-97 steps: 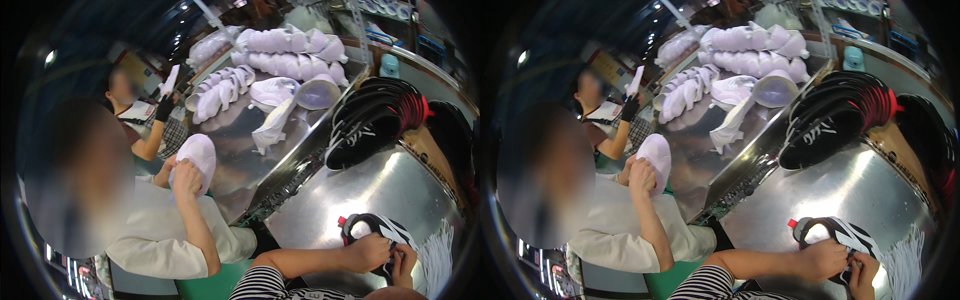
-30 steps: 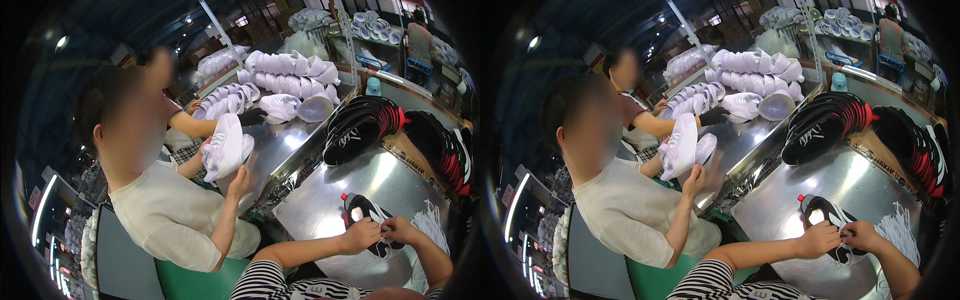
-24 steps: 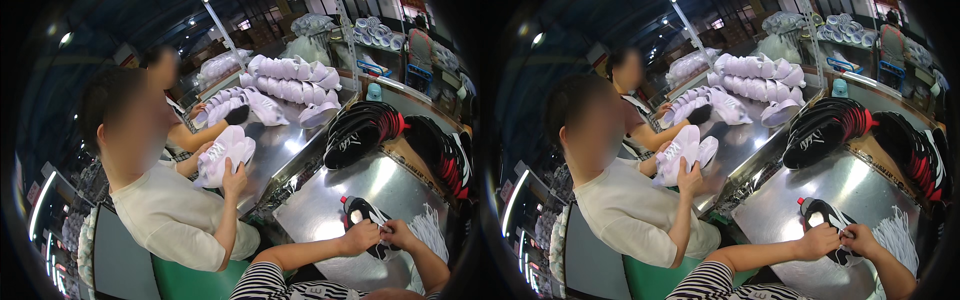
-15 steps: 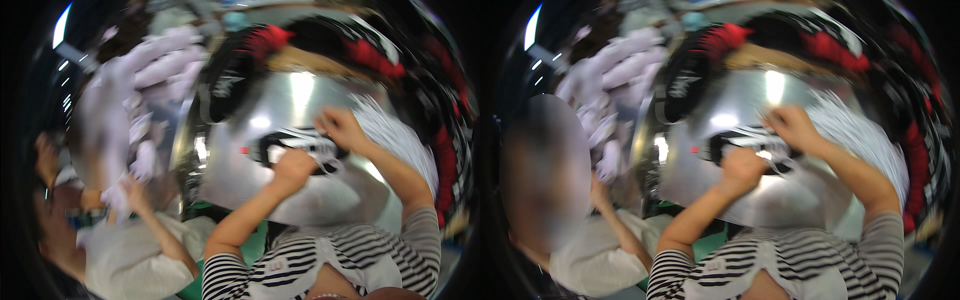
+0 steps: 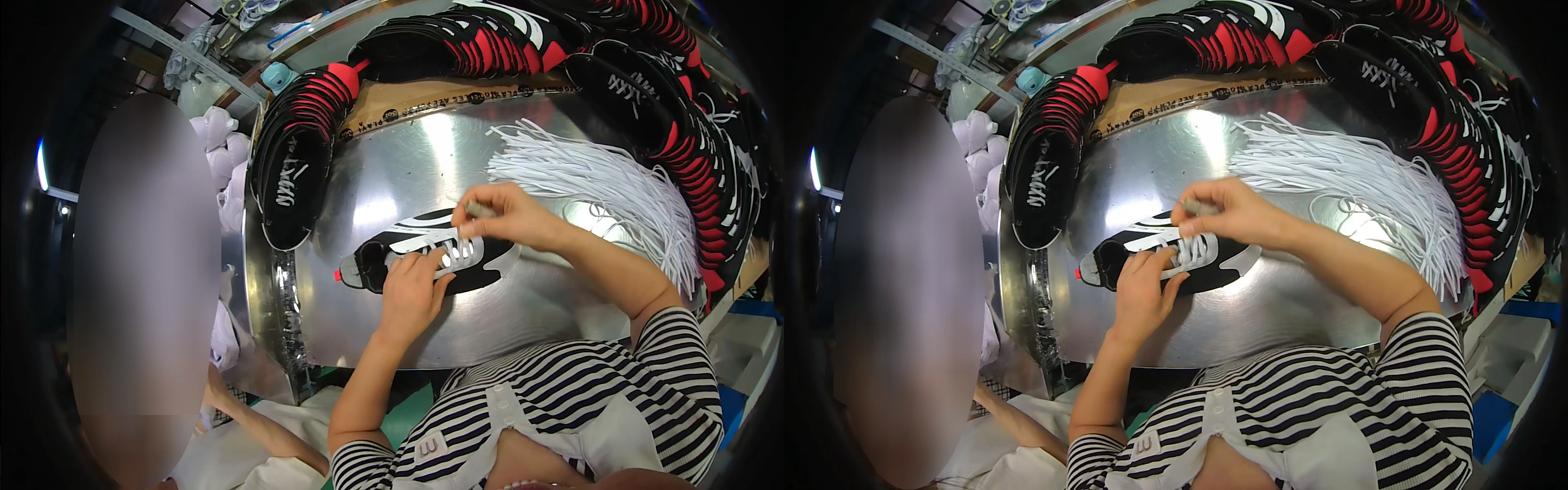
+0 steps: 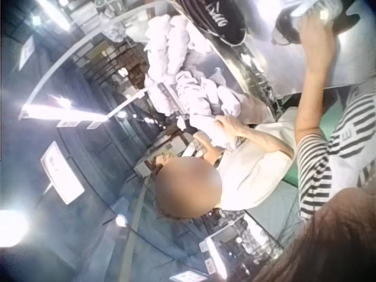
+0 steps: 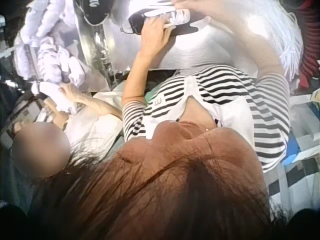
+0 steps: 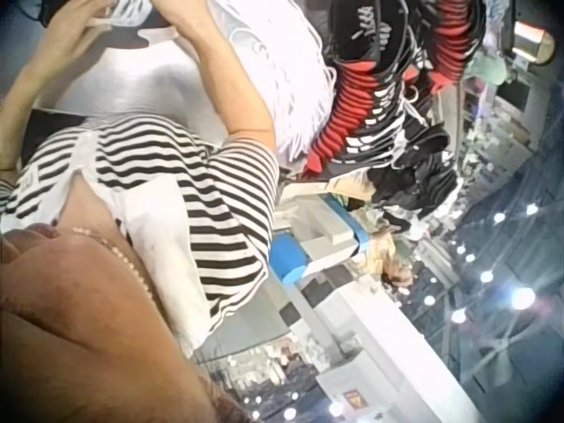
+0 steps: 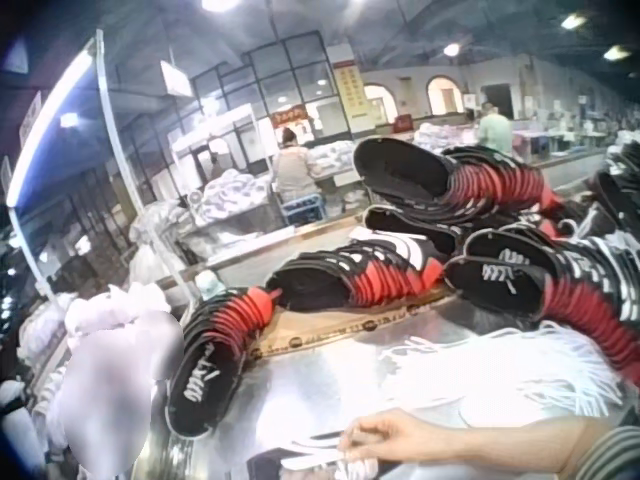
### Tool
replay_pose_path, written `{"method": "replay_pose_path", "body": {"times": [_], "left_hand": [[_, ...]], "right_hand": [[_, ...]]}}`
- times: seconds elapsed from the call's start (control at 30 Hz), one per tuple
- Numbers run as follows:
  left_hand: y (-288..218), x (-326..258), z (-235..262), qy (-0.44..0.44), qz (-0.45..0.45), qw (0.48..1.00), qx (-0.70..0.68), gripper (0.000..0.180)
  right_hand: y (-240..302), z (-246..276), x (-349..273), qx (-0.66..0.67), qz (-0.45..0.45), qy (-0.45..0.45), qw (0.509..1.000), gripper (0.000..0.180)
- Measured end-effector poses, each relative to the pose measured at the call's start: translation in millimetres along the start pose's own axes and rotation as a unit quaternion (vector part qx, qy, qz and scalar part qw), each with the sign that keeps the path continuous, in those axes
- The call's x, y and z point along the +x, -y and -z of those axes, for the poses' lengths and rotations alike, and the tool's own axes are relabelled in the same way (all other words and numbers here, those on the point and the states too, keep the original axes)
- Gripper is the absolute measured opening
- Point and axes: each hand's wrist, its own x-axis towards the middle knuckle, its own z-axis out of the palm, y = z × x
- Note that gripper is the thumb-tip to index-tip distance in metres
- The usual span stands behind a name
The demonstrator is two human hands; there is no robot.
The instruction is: The person laces a black and white shoe by hand at a workbench, pulling laces through eyelets and arranging the shoe on the table.
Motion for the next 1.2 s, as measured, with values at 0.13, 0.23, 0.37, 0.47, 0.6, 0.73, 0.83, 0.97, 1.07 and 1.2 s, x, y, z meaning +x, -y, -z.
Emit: {"method": "replay_pose_path", "body": {"times": [0.13, 0.23, 0.37, 0.47, 0.6, 0.73, 0.83, 0.97, 1.07, 1.2], "left_hand": [[8.3, -3.8, 5.8, 0.028, 0.298, 0.926, -0.231, 0.044], [14.8, 7.8, 0.0, 0.068, 0.369, 0.900, -0.221, 0.056], [20.2, 5.3, -16.9, 0.016, 0.316, 0.946, -0.064, 0.052], [19.9, 1.1, -30.2, -0.058, 0.330, 0.939, -0.078, 0.044], [25.0, -0.3, -40.1, -0.106, 0.324, 0.935, -0.093, 0.040], [21.2, 3.0, -42.1, -0.123, 0.297, 0.945, -0.062, 0.042], [14.1, 4.3, -36.1, -0.116, 0.309, 0.943, -0.033, 0.044], [13.1, 1.7, -32.5, -0.111, 0.334, 0.935, -0.053, 0.045], [11.7, -0.8, -31.5, -0.122, 0.326, 0.936, -0.048, 0.046], [5.0, 0.7, -34.0, -0.123, 0.342, 0.930, -0.053, 0.047]], "right_hand": [[-22.0, -0.7, 7.1, 0.023, -0.047, -0.017, 0.998, 0.013], [-48.9, -5.9, 25.1, -0.048, -0.005, -0.074, 0.996, 0.012], [-62.1, -17.0, 37.9, -0.130, 0.023, -0.119, 0.984, 0.013], [-60.8, -19.7, 41.9, -0.236, 0.005, -0.085, 0.968, 0.015], [-61.5, -17.5, 43.7, -0.285, 0.032, -0.080, 0.955, 0.015], [-67.5, -10.0, 42.3, -0.251, 0.050, -0.061, 0.965, 0.022], [-48.9, -12.2, 27.7, -0.241, 0.033, -0.066, 0.968, 0.024], [-40.8, -12.7, 9.8, -0.331, 0.007, -0.044, 0.942, 0.018], [-38.5, -13.4, 7.1, -0.373, 0.009, -0.033, 0.927, 0.017], [-33.5, -10.3, 6.2, -0.383, 0.000, -0.025, 0.923, 0.017]]}}
